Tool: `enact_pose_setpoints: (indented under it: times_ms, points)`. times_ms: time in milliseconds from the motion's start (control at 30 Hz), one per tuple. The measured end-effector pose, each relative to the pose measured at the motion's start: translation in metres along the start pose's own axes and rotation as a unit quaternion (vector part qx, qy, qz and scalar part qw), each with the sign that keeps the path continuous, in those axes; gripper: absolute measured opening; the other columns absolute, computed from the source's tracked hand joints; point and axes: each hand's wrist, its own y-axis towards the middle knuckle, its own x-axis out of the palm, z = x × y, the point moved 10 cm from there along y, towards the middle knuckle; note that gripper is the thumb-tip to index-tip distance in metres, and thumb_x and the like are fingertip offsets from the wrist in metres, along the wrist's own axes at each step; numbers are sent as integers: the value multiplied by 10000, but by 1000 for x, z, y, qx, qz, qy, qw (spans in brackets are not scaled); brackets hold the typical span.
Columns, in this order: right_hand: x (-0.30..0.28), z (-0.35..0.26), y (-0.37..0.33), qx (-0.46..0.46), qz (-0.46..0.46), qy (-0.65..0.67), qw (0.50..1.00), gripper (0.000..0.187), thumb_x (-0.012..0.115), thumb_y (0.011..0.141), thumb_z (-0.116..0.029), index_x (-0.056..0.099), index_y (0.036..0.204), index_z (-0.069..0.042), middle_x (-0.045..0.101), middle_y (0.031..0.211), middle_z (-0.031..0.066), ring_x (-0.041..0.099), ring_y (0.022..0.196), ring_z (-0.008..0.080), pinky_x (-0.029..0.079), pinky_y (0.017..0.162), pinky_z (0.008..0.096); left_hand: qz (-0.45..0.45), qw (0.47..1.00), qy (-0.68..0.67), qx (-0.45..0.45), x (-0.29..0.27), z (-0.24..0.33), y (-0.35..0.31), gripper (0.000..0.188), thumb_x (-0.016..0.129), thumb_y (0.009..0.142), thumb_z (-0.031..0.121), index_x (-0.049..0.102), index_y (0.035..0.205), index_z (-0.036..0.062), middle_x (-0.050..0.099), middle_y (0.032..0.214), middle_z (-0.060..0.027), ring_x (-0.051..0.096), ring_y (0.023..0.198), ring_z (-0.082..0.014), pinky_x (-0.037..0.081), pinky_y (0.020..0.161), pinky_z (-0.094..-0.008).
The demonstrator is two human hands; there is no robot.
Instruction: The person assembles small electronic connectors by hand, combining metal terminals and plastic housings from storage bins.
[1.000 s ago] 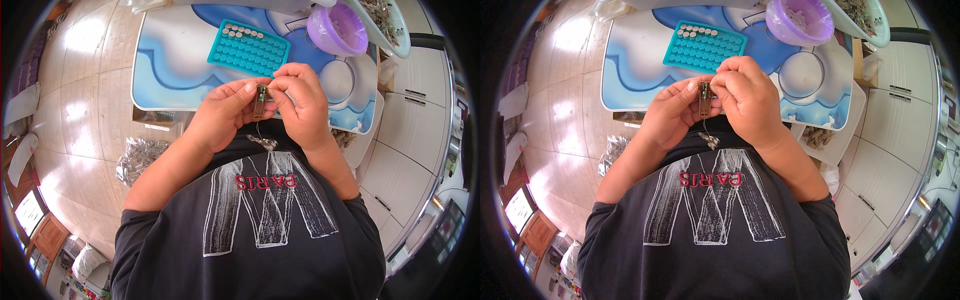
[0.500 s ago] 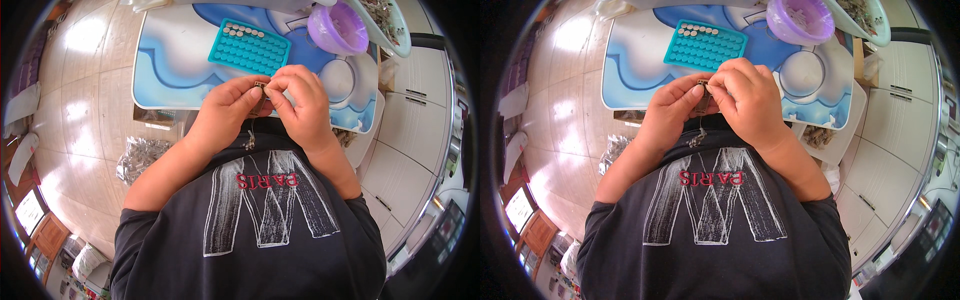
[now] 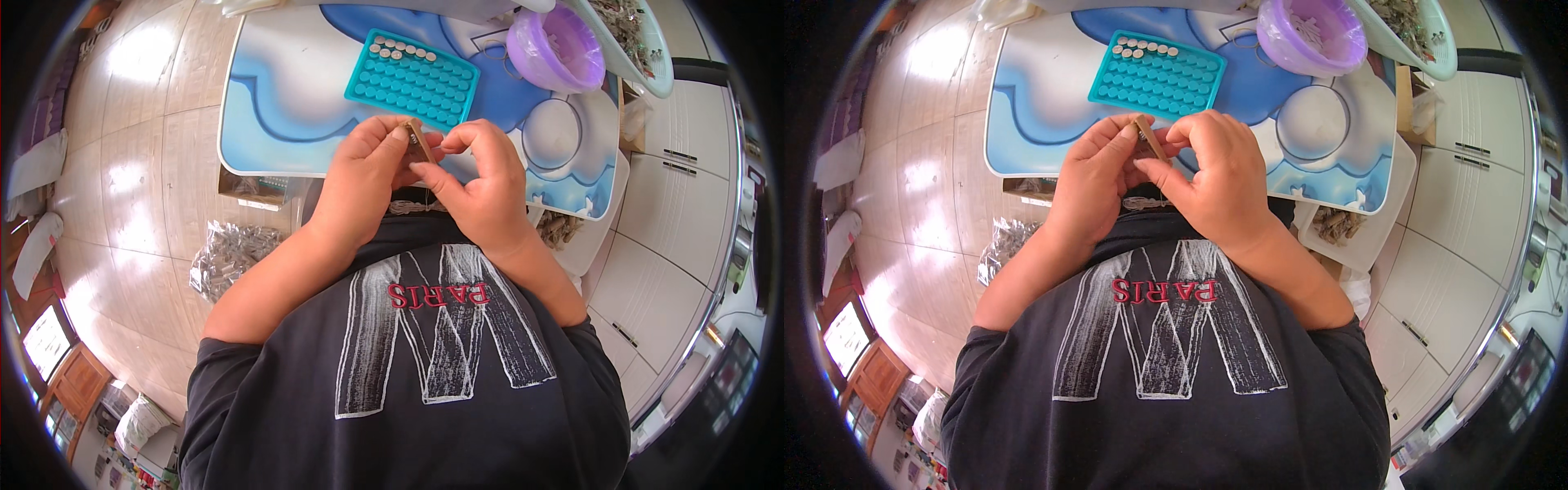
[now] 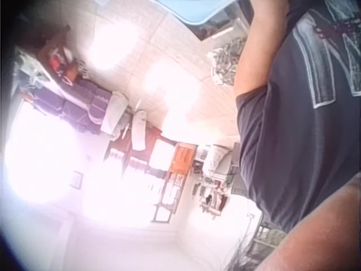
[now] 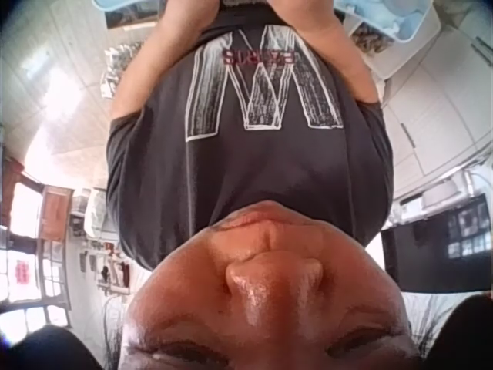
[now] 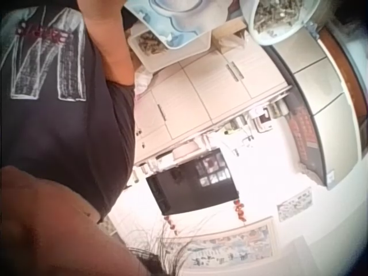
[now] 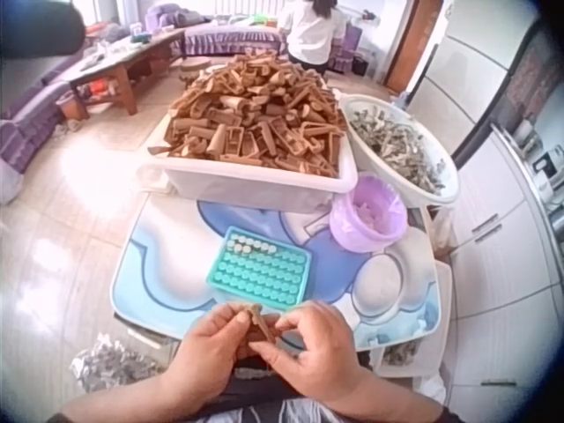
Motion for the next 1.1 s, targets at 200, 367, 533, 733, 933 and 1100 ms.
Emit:
enact_pose_setpoints:
  times_ms: [200, 367, 533, 733, 933, 1100]
  points:
    - [11, 27, -11, 93, -24, 121, 988, 192, 702, 754, -65, 561, 880, -32, 624, 766, 59, 596, 688, 177, 467, 610, 300, -3, 998, 51, 41, 0, 8, -2, 231, 450, 961, 157, 517, 1069, -37, 615, 1020, -113, 604, 905, -154, 489, 816, -265]
    - [37, 55, -26, 290, -25, 433, 853, 247, 692, 790, -58, 535, 976, -11, 637, 793, 76, 590, 721, 90, 463, 613, 240, -22, 997, 35, 65, 2, 13, 1, 262, 506, 939, 155, 534, 1098, -51, 631, 1001, -123, 602, 900, -152, 467, 859, -291]
    - [32, 37, -24, 217, -71, 280, 932, 311, 653, 800, -11, 463, 1047, -10, 623, 699, 63, 567, 632, 77, 443, 574, 224, 15, 995, 41, 90, -6, 16, 3, 247, 526, 927, 139, 536, 1065, -65, 637, 970, -131, 614, 875, -165, 490, 838, -288]
    - [20, 34, -25, 166, -42, 256, 951, 258, 630, 799, 27, 473, 1001, -7, 616, 685, 62, 560, 613, 80, 444, 568, 229, 23, 995, 43, 89, -8, 16, 4, 248, 531, 928, 149, 535, 1052, -66, 636, 958, -131, 626, 856, -173, 521, 801, -294]
    - [7, 17, -18, 105, -26, 193, 975, 188, 628, 796, 38, 503, 930, -3, 612, 700, 65, 589, 643, 96, 472, 582, 254, 28, 996, 48, 76, -8, 16, 3, 248, 535, 928, 165, 541, 1058, -46, 635, 941, -118, 628, 841, -167, 529, 782, -295]
    - [1, 8, -12, 59, -27, 118, 991, 186, 641, 779, 41, 524, 913, -12, 620, 719, 85, 620, 653, 133, 483, 592, 266, 27, 995, 57, 83, -9, 18, 2, 241, 535, 928, 165, 544, 1060, -37, 635, 934, -111, 628, 841, -167, 530, 774, -294]
